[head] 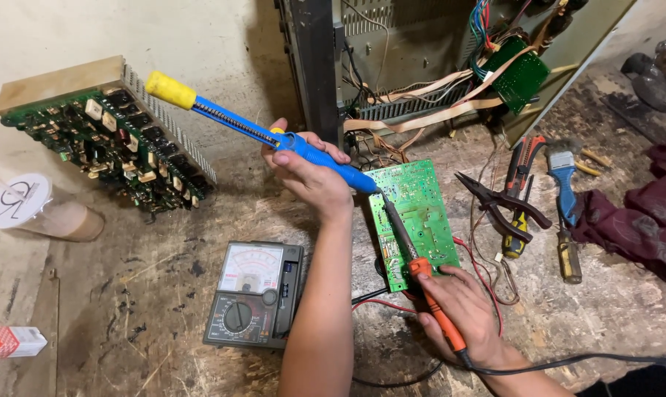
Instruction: The person uses a soldering iron and solder wire to work on a green circuit board. They also use a blue desoldering pump to remove solder from the board. A multimeter is visible on the workbench nearby.
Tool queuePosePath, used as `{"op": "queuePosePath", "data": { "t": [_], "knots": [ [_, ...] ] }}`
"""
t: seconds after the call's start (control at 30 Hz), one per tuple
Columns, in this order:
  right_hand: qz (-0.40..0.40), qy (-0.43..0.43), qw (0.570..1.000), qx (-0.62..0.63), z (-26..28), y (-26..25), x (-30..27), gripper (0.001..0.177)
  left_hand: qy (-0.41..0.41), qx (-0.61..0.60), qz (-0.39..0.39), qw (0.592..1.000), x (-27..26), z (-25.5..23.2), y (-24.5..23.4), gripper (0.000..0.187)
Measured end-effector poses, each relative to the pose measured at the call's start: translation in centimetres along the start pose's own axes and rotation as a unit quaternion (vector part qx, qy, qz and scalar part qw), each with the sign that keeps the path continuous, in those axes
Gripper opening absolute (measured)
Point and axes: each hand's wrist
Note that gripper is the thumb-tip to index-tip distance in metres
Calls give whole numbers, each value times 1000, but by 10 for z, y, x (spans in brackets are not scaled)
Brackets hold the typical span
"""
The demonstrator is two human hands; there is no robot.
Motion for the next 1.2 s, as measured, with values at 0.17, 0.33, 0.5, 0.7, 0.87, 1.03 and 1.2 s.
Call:
{"op": "queuePosePath", "data": {
  "t": [0.17, 0.33, 0.5, 0.7, 0.87, 1.03, 1.2],
  "knots": [
    [-6, -1, 1000, -1, -1, 1, -4, 35, -6, 3, -1, 1000, -1, 1, 0, 49],
    [-2, 1, 1000, 1, -5, 2, -8, 34, -16, -21, 8, 1000, 1, 2, -2, 50],
    [-11, 4, 1000, -1, -8, 6, -16, 35, -19, -16, -9, 1000, 4, 3, -4, 53],
    [-15, 5, 1000, 12, -8, 6, -14, 34, -17, -12, -8, 1000, 2, 2, -1, 52],
    [-2, 16, 1000, 19, -6, 3, -10, 33, -17, -21, -13, 1000, 2, 2, -1, 50],
    [0, 18, 1000, 15, -6, 3, -8, 35, -26, -20, -20, 999, 3, 4, -2, 52],
    [3, 14, 1000, 17, -4, 1, -6, 34, -20, -10, -22, 1000, 1, 2, 0, 50]
  ]
}}
Point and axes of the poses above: each hand's wrist, its own x-axis towards the middle knuckle, its own y-axis out of the palm, z = x × y, and after that the axes turned 4 degrees about -y, right-handed
